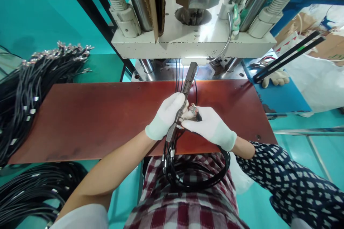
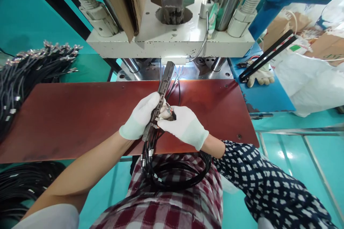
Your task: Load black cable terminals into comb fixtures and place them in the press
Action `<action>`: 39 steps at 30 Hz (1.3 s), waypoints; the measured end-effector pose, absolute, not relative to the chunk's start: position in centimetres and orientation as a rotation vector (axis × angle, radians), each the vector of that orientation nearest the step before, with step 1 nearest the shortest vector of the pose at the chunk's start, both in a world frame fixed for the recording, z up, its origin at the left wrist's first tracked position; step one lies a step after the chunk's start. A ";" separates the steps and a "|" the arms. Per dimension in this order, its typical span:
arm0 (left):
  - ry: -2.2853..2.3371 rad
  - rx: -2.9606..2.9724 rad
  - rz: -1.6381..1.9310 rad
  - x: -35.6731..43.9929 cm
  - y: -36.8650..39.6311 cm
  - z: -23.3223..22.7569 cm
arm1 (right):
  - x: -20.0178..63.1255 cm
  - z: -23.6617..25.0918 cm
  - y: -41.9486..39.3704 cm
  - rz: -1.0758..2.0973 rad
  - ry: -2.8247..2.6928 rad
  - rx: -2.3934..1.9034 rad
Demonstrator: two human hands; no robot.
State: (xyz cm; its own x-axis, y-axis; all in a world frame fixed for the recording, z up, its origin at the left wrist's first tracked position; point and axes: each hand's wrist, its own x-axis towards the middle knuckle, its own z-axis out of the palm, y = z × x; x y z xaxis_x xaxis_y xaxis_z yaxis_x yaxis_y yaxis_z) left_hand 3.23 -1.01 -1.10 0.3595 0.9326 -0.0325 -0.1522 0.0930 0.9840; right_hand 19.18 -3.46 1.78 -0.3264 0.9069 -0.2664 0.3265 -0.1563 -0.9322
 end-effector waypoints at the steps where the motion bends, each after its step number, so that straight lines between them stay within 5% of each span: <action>1: 0.858 1.196 0.973 3.2 -1.0 -1.0 | 19.1 1.8 -3.5 1.478 -1.629 -1.422; 13: 1.064 1.324 0.976 3.8 -1.5 -0.3 | 18.3 1.7 -3.3 1.316 -1.773 -1.577; 31: 0.855 1.256 0.922 3.6 -1.5 -0.2 | 22.2 1.1 -3.9 1.719 -1.453 -1.262; 39: 0.872 1.257 0.921 3.5 -1.6 0.1 | 21.1 1.1 -4.6 1.046 -1.822 -1.535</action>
